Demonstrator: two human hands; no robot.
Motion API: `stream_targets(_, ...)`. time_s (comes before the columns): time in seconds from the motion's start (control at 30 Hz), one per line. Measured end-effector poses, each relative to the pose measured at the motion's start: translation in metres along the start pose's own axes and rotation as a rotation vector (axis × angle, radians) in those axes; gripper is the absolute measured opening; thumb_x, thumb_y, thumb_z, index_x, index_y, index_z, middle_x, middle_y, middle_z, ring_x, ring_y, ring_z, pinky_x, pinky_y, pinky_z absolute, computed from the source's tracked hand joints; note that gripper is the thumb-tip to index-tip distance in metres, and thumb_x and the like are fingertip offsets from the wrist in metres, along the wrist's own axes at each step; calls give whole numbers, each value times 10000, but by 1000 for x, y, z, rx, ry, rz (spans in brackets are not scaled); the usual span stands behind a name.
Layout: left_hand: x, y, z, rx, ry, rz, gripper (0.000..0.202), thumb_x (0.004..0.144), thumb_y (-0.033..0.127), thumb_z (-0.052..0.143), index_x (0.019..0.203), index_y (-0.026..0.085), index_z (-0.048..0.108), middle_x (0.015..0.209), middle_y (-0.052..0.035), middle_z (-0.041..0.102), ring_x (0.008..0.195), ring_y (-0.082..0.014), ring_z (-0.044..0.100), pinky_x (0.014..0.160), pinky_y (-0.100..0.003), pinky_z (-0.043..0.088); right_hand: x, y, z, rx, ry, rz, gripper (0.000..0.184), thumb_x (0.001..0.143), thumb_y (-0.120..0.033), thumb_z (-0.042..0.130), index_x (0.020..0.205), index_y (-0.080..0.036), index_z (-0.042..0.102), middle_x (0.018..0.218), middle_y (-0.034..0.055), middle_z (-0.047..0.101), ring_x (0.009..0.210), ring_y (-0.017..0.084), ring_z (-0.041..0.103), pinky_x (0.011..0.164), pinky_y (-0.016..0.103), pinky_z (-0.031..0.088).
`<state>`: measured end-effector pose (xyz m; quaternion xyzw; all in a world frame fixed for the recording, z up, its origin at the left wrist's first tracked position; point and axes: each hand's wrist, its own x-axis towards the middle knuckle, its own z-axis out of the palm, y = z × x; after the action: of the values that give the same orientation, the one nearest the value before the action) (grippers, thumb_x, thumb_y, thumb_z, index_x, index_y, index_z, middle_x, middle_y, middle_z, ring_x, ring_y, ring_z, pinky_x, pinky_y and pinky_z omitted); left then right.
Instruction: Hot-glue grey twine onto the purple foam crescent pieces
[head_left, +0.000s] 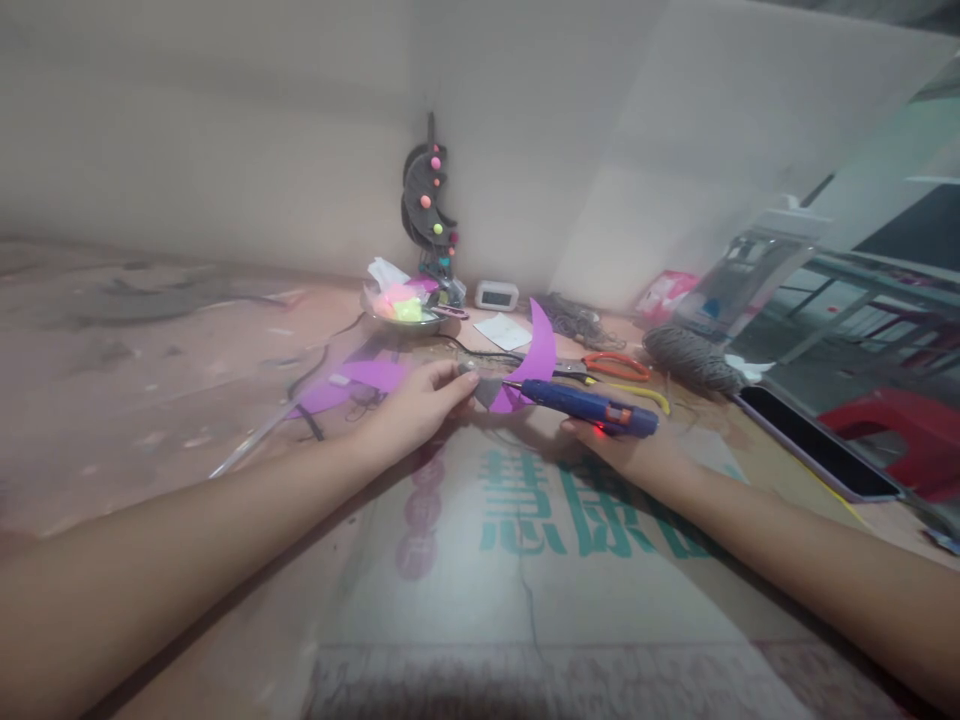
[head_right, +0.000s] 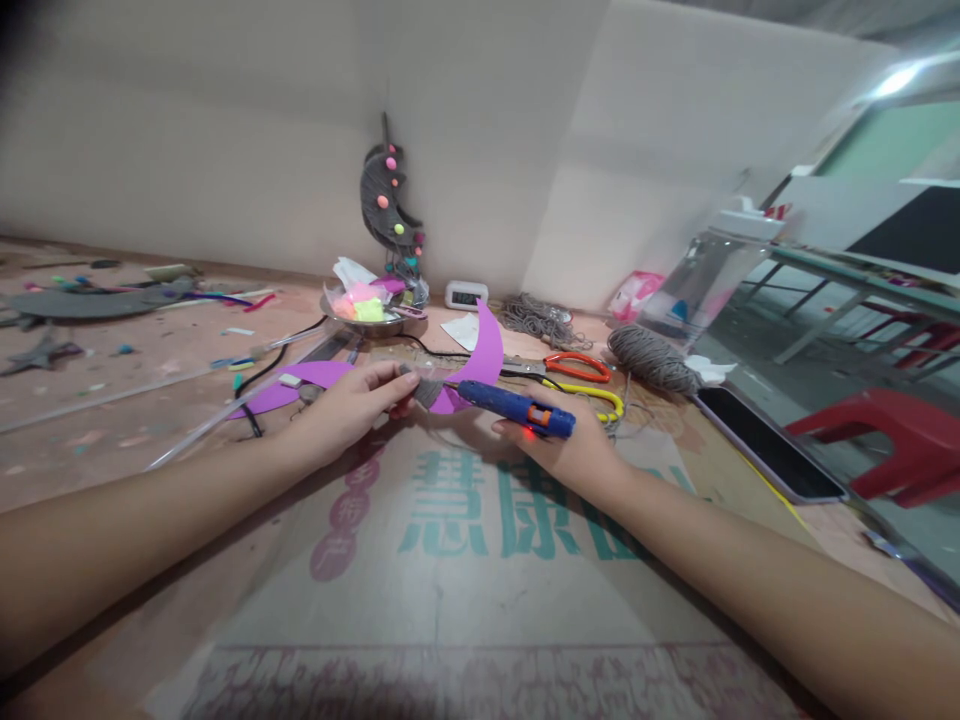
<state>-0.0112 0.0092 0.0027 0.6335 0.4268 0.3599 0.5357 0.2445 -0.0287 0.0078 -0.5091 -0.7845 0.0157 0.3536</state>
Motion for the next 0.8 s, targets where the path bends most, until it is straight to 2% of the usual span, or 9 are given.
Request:
stream_targets(0.2, -1, 3, 2, -29, -5, -15, 325, 874, 460, 519, 713, 186, 451, 582, 46, 434, 379, -44, 334, 345, -186, 205, -2, 5, 2, -58, 29, -7, 126, 758, -371, 676, 742, -257, 628, 681, -4, 660, 652, 207, 650, 570, 322, 525)
stream_targets(0.43, -1, 2, 1, -1, -2, 4, 333, 872, 464, 520, 699, 187, 453, 565, 52, 409, 378, -49, 341, 340, -190, 217, 0, 2, 1, -51, 9, -5, 165, 776, -378, 660, 694, -253, 590, 641, -9, 645, 607, 196, 629, 549, 319, 521)
stream_targets(0.6, -1, 0, 1, -7, -4, 0, 313, 870, 459, 526, 724, 188, 467, 599, 43, 443, 415, -55, 365, 363, -184, 234, 1, -1, 0, -48, 0, 17, 166, 770, -382, 669, 688, -259, 595, 630, -1, 641, 594, 199, 622, 552, 322, 516)
stream_targets(0.8, 0, -1, 0, -11, -14, 11, 309, 872, 466, 522, 742, 189, 476, 624, 35, 472, 434, -58, 370, 385, -185, 248, 1, 0, 0, -69, 49, -8, 137, 757, -374, 687, 720, -263, 614, 687, 8, 668, 714, 238, 662, 618, 354, 543)
